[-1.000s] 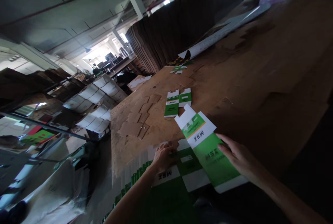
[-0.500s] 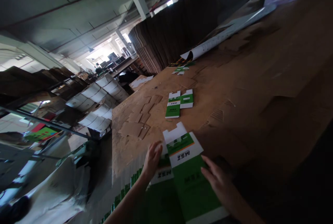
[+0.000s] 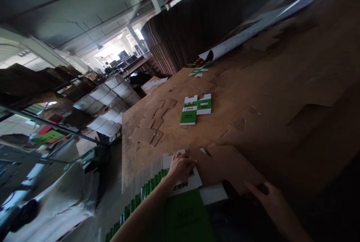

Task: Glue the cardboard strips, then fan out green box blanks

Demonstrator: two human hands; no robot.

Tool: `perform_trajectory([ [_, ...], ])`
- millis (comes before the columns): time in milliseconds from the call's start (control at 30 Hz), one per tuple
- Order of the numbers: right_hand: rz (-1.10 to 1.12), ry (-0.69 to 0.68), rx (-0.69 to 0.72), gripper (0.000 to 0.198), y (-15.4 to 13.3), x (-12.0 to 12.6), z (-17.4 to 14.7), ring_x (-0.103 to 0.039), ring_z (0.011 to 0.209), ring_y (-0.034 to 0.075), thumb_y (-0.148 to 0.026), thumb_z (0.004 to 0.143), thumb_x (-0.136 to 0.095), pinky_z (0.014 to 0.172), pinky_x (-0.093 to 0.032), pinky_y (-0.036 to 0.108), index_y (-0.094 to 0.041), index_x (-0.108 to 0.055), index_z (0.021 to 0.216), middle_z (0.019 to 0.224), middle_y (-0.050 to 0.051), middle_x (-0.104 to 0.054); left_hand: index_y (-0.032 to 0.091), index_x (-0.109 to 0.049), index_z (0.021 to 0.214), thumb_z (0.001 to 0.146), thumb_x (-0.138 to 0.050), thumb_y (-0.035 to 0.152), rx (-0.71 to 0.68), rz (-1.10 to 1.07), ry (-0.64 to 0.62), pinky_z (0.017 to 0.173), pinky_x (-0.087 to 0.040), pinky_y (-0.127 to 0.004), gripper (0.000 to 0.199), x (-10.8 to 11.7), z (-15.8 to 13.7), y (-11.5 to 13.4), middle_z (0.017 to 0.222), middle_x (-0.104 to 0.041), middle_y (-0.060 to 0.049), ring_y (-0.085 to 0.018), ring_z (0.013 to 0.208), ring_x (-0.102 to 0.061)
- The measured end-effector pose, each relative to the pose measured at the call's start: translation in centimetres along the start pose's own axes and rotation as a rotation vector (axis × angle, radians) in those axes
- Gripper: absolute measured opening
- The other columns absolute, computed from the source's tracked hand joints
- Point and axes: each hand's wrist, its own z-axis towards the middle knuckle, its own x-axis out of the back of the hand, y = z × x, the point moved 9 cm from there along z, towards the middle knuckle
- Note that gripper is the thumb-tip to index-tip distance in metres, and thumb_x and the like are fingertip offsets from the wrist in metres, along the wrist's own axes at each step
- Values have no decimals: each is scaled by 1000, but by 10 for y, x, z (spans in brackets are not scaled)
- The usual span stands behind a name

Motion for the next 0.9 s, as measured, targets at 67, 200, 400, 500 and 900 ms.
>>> perform_trajectory([
  [67,-6,14,-40,49,-13,2,-1,-72,88,38,-62,80,-46,77,-59,47,-23,-74,81,85,14,-78,34,-73,102,96,-41,40,4,-4,-10,93,-41,-38,33,2,0,-2,108,-68,-1,-24,104,-54],
  [200,108,-206,178,56,-61,-49,-14,-62,115,33,-63,80,-50,97,-51,45,-25,-72,114,123,10,-68,27,-64,118,100,-28,29,-12,-36,28,96,-40,-33,41,3,1,-5,112,-68,-4,-20,101,-58],
  [400,93,-318,343,69,-41,-106,-22,-39,137,32,-73,81,-44,110,-35,49,-26,-62,129,148,12,-45,27,-70,107,88,-52,42,25,-31,-6,93,-41,-36,30,-4,1,-10,106,-69,-3,-23,101,-56],
  [500,76,-329,352,73,-30,-109,-20,-39,137,34,-74,81,-42,110,-34,51,-24,-61,130,149,14,-43,29,-68,112,86,-56,44,6,-4,-29,94,-40,-38,33,-4,-1,-6,110,-66,-3,-25,105,-54],
  [900,-295,-222,373,65,-46,-47,1,-48,131,35,-51,73,-66,106,-37,56,-36,-54,135,144,7,-52,32,-41,140,84,-60,40,34,26,-33,95,-39,-40,60,-5,-1,-7,120,-63,-4,-27,108,-53],
])
